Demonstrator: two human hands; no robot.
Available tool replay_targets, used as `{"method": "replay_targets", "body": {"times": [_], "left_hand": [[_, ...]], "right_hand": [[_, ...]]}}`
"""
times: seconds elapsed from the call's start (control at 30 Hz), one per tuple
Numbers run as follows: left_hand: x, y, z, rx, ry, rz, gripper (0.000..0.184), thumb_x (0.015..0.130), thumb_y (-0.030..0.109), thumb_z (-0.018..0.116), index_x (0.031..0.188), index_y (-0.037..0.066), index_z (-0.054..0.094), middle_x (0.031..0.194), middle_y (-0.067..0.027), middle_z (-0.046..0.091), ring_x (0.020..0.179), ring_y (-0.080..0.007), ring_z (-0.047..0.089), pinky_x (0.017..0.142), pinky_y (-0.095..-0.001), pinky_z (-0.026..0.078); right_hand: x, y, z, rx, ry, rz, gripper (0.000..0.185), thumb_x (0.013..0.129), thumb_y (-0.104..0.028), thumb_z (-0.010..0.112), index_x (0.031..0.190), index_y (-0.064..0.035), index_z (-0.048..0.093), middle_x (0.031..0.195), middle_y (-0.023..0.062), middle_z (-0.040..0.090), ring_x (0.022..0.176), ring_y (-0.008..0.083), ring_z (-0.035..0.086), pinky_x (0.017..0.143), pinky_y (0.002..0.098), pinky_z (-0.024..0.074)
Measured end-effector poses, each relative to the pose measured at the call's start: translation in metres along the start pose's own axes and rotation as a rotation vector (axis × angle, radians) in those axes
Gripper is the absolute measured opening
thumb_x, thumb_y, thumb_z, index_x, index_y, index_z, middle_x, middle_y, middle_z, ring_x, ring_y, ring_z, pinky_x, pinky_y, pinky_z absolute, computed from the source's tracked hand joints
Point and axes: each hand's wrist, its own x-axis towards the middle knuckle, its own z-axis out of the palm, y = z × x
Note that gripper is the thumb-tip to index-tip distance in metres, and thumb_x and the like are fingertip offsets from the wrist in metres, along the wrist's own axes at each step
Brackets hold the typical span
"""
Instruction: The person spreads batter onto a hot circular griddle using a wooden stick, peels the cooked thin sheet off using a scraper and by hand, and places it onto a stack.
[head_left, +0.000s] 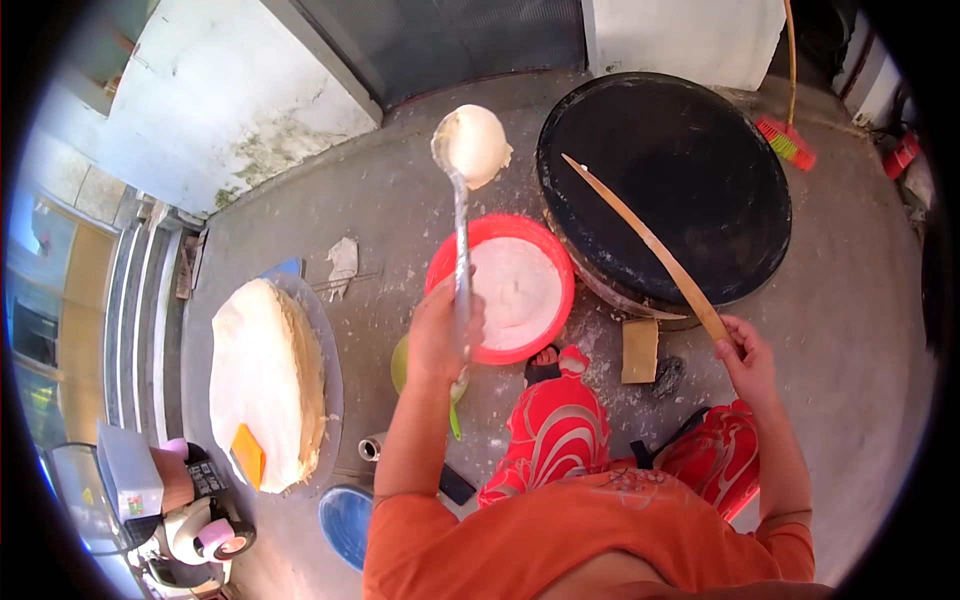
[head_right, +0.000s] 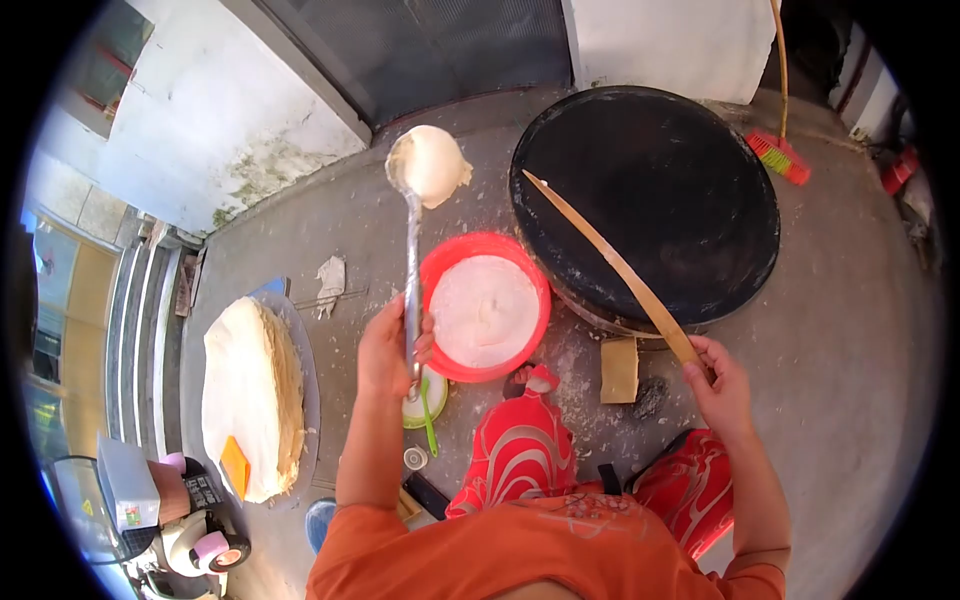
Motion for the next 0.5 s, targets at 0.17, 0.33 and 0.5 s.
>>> {"method": "replay_targets", "body": {"times": [0.17,0.33,0.5], "left_hand": [[0.064,-0.028,0.055,-0.052,-0.081,0.004,0.020,0.089,0.019,0.039,0.099,0.005,0.048,0.066,-0.0044,0.049,0.050,-0.0101,0.044,0.039,-0.0218,0.036],[0.122,-0.066,0.093,0.010,-0.086,0.033,0.018,0.090,0.014,0.038,0.101,0.007,0.050,0.067,-0.0040,0.051,0.051,-0.0107,0.047,0.040,-0.0227,0.039],[0.167,-0.106,0.101,0.133,0.008,0.022,0.018,0.089,0.008,0.041,0.103,0.006,0.052,0.065,-0.0022,0.048,0.049,-0.0106,0.046,0.040,-0.0235,0.041]], "right_hand": [[0.021,-0.006,-0.006,-0.241,0.129,-0.120,0.035,0.080,0.001,0.056,0.115,-0.0034,0.053,0.093,0.0015,0.062,0.072,0.0085,0.054,0.066,0.0222,0.0436],[0.056,-0.011,-0.003,-0.522,0.221,-0.428,0.039,0.075,0.001,0.059,0.114,-0.0078,0.056,0.076,0.0095,0.057,0.065,0.0213,0.056,0.059,0.0278,0.0440],[0.102,-0.019,0.016,-0.606,0.170,-0.471,0.038,0.075,-0.003,0.057,0.112,-0.0099,0.057,0.069,0.0097,0.050,0.062,0.0279,0.053,0.057,0.0329,0.0435]]}}
